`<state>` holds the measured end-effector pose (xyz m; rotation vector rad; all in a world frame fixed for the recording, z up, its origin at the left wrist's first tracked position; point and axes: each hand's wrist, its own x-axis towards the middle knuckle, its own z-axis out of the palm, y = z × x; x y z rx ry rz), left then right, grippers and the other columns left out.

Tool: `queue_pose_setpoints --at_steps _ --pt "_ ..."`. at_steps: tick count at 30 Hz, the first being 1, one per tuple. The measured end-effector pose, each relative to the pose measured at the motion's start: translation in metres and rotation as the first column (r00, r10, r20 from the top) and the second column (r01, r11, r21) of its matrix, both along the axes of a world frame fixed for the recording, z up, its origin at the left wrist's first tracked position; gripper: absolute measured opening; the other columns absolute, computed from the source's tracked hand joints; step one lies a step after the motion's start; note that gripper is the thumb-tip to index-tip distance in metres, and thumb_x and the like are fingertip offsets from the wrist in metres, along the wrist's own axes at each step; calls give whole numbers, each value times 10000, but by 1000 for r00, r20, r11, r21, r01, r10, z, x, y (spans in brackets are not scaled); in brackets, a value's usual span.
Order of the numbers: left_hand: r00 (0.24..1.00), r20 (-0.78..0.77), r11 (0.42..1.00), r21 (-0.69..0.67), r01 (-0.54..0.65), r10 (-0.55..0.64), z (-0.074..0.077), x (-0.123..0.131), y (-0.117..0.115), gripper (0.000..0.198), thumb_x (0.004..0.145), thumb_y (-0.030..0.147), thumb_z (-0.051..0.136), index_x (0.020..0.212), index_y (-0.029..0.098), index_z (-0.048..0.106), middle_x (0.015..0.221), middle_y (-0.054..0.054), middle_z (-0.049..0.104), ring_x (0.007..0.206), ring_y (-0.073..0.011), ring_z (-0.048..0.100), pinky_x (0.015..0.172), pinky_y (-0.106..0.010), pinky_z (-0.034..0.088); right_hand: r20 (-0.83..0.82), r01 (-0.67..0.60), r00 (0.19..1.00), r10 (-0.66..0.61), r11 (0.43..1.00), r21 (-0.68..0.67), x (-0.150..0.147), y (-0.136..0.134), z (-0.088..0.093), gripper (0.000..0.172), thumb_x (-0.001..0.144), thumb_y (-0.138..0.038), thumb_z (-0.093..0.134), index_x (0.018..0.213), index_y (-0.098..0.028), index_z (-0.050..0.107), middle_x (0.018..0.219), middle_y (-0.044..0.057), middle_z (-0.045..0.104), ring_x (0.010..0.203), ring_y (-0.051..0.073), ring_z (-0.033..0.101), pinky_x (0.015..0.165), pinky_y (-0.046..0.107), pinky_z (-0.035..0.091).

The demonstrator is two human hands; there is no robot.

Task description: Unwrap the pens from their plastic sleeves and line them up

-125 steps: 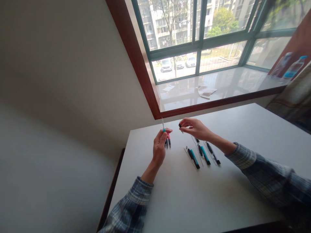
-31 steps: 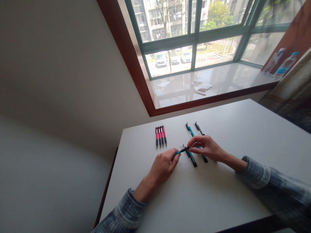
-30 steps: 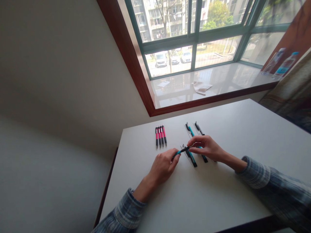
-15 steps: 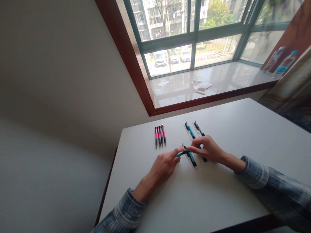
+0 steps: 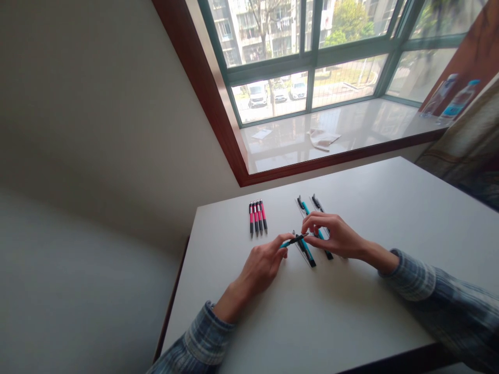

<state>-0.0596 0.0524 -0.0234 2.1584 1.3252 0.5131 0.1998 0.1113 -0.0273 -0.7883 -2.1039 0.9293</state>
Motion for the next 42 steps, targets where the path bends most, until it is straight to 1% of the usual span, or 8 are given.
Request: queue_pose_setpoints --at_steps 12,17,20,24,29,31,36,42 --pt "999 -17 999 -31 32 -32 0 -1 2 421 1038 243 438 1442 323 522 961 -10 744 871 -192 717 821 -271 494 114 44 993 -43 999 -6 -3 -1 -5 340 1004 -457 608 807 -200 712 735 25 662 661 150 556 644 283 435" --pt "999 -15 1000 -9 30 -30 -2 -2 3 410 1032 244 444 1424 316 538 953 -11 743 827 -187 713 793 -263 503 72 31 997 -32 999 19 -1 1 -6 226 938 -417 715 1026 -209 714 846 26 689 711 148 592 682 266 474" --pt "1000 -14 1000 2 20 -20 -3 -2 3 404 1028 253 450 1418 306 540 917 -7 738 789 -180 706 785 -256 511 70 12 997 -14 999 31 -1 0 -6 175 968 -375 680 958 -203 708 825 17 668 710 138 578 688 257 461" --pt "999 -28 1000 4 15 -15 -4 -2 3 383 1036 285 450 1407 312 546 914 -4 738 787 -184 707 781 -256 510 137 6 991 -6 1000 4 -3 -2 -6 308 1028 -407 587 829 -189 674 723 -4 602 641 124 505 627 252 402" --pt "999 -20 1000 4 29 -29 -4 -2 3 373 1061 320 418 1418 308 528 989 -17 751 845 -189 724 791 -256 501 111 2 994 -5 1000 20 -2 -2 -4 170 973 -366 676 1013 -200 670 804 4 626 706 138 555 686 252 441" --pt "999 -21 999 2 32 -32 -4 -2 3 372 1064 318 415 1421 304 521 1004 -20 754 858 -191 726 789 -257 495 110 -15 994 12 999 29 -2 -2 -3 151 975 -349 673 987 -200 664 809 6 625 713 138 555 693 251 442" --pt "999 -26 1000 -9 22 -22 -5 -1 3 357 1062 317 428 1407 287 515 919 2 740 797 -186 701 751 -257 467 182 -29 983 27 1000 11 -4 -2 -4 315 1045 -386 553 817 -184 633 726 -8 565 645 123 487 637 250 388" --pt "1000 -17 1000 -6 11 -11 -8 -2 4 308 1050 300 444 1350 266 507 913 10 728 756 -176 670 709 -255 430 141 -33 990 29 999 27 -3 -2 -5 174 983 -365 650 1002 -194 673 808 10 634 703 136 550 682 249 432"
